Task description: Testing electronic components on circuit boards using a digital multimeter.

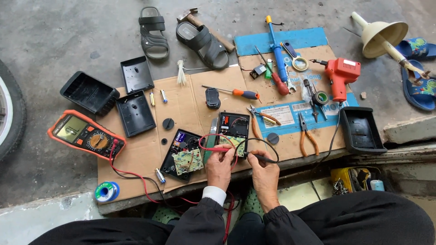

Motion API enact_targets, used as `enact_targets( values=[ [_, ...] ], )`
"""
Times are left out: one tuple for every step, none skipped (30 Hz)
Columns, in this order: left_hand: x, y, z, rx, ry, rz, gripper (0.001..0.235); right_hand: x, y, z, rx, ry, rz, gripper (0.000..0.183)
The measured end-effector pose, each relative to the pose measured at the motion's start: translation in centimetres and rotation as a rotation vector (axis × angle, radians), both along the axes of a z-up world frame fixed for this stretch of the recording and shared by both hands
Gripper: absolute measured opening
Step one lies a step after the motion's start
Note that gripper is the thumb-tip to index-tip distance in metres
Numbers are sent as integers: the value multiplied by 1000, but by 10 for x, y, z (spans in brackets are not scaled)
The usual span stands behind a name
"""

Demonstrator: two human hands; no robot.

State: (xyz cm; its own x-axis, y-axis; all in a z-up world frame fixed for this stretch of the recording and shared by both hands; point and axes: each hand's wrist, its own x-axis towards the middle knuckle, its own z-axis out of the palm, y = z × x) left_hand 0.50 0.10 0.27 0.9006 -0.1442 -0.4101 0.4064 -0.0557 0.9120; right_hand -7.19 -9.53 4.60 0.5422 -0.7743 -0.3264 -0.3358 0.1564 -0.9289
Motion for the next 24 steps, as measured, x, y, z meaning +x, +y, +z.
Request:
enact_targets(
  values=[
    [0,0,0,1,1,-1,6,0,-1,-1,1,1,-1,6],
    [-1,-1,0,21,-8,-11,6,0,-1,-3,-23,-3,5,5],
    [0,0,0,41,-18,-19,5,1,-1,-4,-47,-8,12,4],
    [0,0,-1,43,-18,-20,5,2,-1,-3,-45,-8,11,4],
    [-1,-1,-3,44,-41,-15,4,1,0,-1,-42,-3,12,4],
    [-1,-1,-5,46,-64,-10,3,1,0,1,-39,2,13,5],
    [-1,-2,-3,46,-63,-11,3,1,-1,-2,-39,3,13,5],
    [-2,-2,-1,39,-56,-4,2,1,-2,-5,-44,-4,11,4],
    [-2,-2,1,32,-49,4,2,1,-2,-8,-47,-11,10,3],
    [-2,-2,2,33,-48,4,2,1,-2,-7,-47,-11,10,3],
    [-2,-1,4,59,-45,-7,2,0,-1,-6,-49,-16,16,4],
    [-2,-1,5,85,-41,-17,2,0,-1,-5,-51,-21,22,5],
    [-1,0,6,86,-40,-18,2,0,-1,-4,-50,-20,22,5],
    [-2,0,7,105,-50,-28,2,1,0,-3,-37,-17,10,5],
    [-2,0,7,124,-61,-38,2,1,0,-3,-24,-15,-2,6],
    [-1,0,5,124,-62,-39,2,1,0,-4,-24,-15,-3,6],
    [-1,0,2,110,-79,-50,2,2,0,-4,-21,-34,-13,6],
    [0,0,-1,97,-96,-61,2,2,1,-5,-19,-53,-24,7],
    [0,0,-2,98,-96,-60,2,1,0,-7,-18,-53,-23,7],
    [0,1,-3,115,-124,-74,1,1,0,-10,-23,-81,-20,7],
    [0,1,-5,132,-153,-87,1,0,0,-12,-27,-110,-16,7],
    [0,2,-3,133,-153,-86,1,1,1,-16,-26,-110,-15,7],
    [1,2,-2,160,-123,-111,5,1,2,-20,-59,-129,-57,6],
    [2,3,0,188,-94,-136,10,2,4,-24,-93,-149,-99,10]
  ],
)
